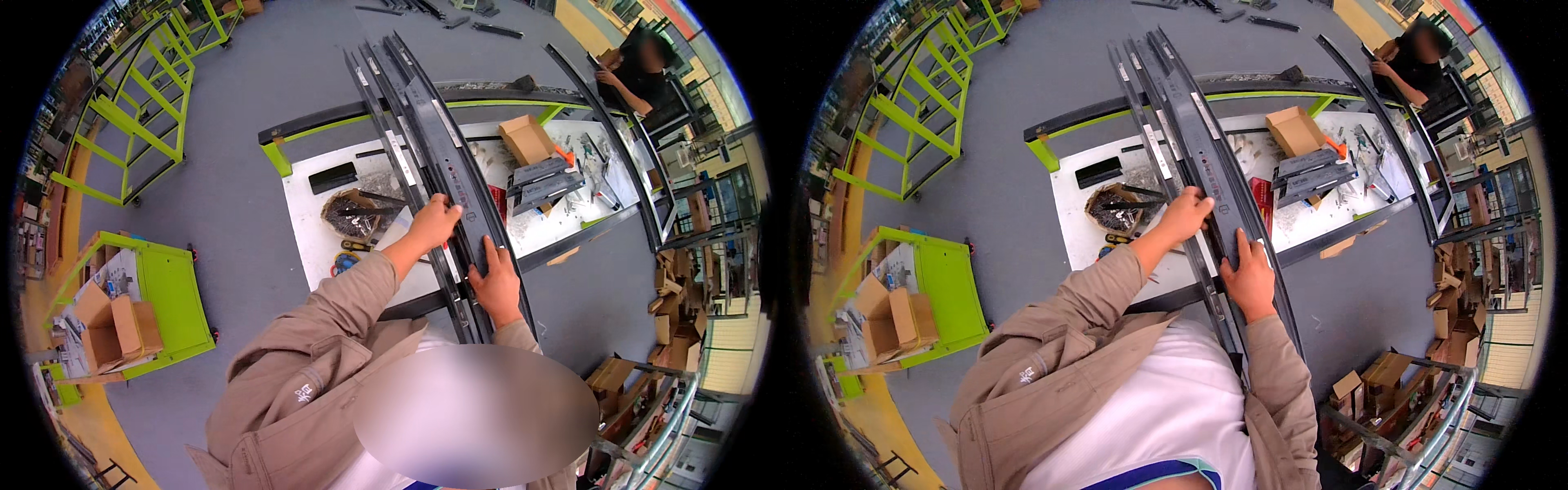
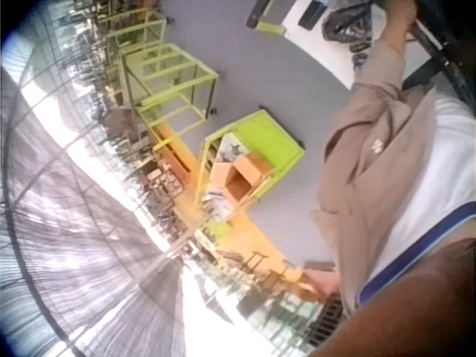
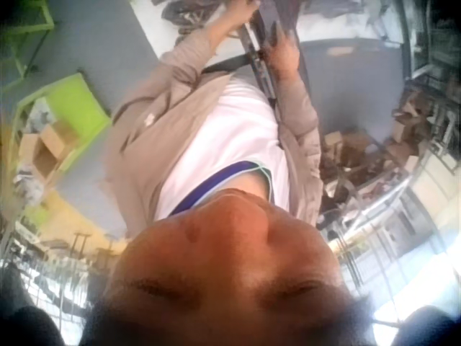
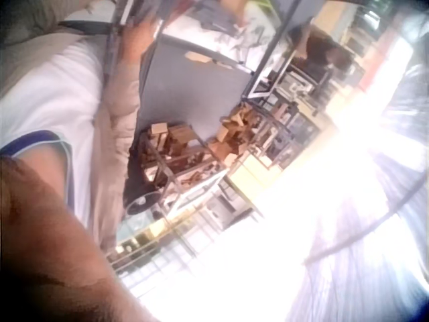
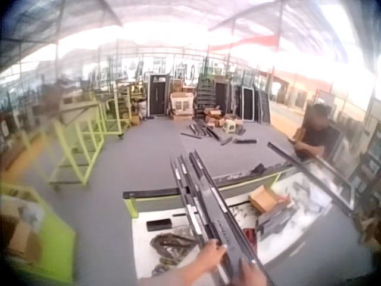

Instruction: The person assembles a metal sliding frame by using a power drill to secure screws into the metal tracks and then joining the finished components together with another person.

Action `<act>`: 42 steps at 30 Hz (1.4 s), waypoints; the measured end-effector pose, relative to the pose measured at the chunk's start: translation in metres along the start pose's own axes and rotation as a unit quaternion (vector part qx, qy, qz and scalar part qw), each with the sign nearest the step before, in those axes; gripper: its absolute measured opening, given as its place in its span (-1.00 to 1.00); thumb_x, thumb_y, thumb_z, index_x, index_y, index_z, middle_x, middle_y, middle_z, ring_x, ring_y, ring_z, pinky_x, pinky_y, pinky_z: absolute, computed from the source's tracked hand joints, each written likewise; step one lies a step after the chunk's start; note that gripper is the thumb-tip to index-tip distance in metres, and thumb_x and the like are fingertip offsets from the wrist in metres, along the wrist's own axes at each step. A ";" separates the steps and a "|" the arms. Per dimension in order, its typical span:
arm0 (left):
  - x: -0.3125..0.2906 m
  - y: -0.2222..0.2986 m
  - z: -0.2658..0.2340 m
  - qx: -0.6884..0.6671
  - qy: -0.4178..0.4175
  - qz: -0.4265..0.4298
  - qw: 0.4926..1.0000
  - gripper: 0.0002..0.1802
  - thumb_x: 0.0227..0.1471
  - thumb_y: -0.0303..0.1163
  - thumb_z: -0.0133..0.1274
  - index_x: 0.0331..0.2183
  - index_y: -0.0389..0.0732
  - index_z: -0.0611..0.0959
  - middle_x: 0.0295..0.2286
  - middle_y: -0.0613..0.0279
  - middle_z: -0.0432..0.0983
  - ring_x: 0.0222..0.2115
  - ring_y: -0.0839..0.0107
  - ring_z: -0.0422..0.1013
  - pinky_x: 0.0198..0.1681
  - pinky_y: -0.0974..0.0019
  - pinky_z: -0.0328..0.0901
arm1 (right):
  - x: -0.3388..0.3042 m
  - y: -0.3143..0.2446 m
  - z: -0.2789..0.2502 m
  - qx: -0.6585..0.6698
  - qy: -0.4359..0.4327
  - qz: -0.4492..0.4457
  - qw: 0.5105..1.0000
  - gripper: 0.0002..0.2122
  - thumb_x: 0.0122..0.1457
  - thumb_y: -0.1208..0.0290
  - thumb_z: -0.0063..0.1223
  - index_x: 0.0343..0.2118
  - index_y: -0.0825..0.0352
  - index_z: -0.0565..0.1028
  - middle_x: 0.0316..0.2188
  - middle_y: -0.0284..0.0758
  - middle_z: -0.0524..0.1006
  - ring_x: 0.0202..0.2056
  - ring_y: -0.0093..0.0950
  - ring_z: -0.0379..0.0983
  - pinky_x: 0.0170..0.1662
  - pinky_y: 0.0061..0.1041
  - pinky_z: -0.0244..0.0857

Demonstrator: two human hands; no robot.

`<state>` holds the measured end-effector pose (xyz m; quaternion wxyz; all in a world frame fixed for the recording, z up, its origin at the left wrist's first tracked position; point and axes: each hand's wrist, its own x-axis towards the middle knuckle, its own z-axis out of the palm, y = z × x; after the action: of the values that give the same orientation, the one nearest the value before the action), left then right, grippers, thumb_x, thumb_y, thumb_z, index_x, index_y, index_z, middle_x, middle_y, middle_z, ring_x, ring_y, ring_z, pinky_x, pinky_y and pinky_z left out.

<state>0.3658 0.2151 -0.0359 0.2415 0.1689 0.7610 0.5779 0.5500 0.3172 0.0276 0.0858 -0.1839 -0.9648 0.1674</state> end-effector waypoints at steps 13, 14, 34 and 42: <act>0.012 -0.071 0.004 -0.073 0.089 -0.106 0.988 0.00 0.21 -0.25 0.09 0.42 -0.27 -0.13 0.22 -0.36 0.18 0.15 -0.22 0.31 0.20 0.02 0.25 | 0.001 0.045 0.034 -0.085 0.017 -0.071 0.994 -0.38 0.18 0.19 0.20 0.25 0.42 0.36 0.11 -0.09 0.46 0.08 -0.07 0.39 0.12 -0.16 0.29; 0.013 -0.069 0.004 -0.069 0.079 -0.112 0.988 -0.01 0.22 -0.24 0.08 0.42 -0.26 -0.13 0.23 -0.37 0.18 0.15 -0.22 0.31 0.20 0.03 0.25 | 0.000 0.042 0.035 -0.098 0.007 -0.058 0.993 -0.42 0.19 0.17 0.19 0.22 0.39 0.41 0.18 -0.15 0.44 0.10 -0.13 0.36 0.13 -0.18 0.23; 0.013 -0.060 0.014 0.067 0.140 0.004 0.988 -0.03 0.23 -0.20 0.05 0.41 -0.32 -0.10 0.27 -0.40 0.07 0.32 -0.24 0.02 0.35 -0.06 0.01 | -0.019 0.044 0.026 -0.065 -0.063 -0.146 0.985 -0.50 0.13 0.62 0.01 0.18 0.19 0.49 0.33 -0.34 0.37 0.39 -0.06 0.11 0.31 -0.01 0.03; 0.045 0.016 -0.003 0.468 -0.106 0.233 0.846 -0.42 0.35 -0.02 -0.14 0.32 0.06 0.38 0.41 0.23 0.01 0.44 0.09 -0.15 0.36 -0.37 -0.13 | -0.014 0.049 0.016 0.028 -0.102 -0.135 0.985 -0.46 0.07 0.68 0.00 0.18 0.26 0.48 0.35 -0.25 0.32 0.42 0.03 0.01 0.41 -0.03 -0.03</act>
<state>0.3270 0.2414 -0.0275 0.0709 0.4942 0.8493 0.1715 0.5749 0.3500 -0.0061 0.0142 -0.0312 -0.9793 0.1994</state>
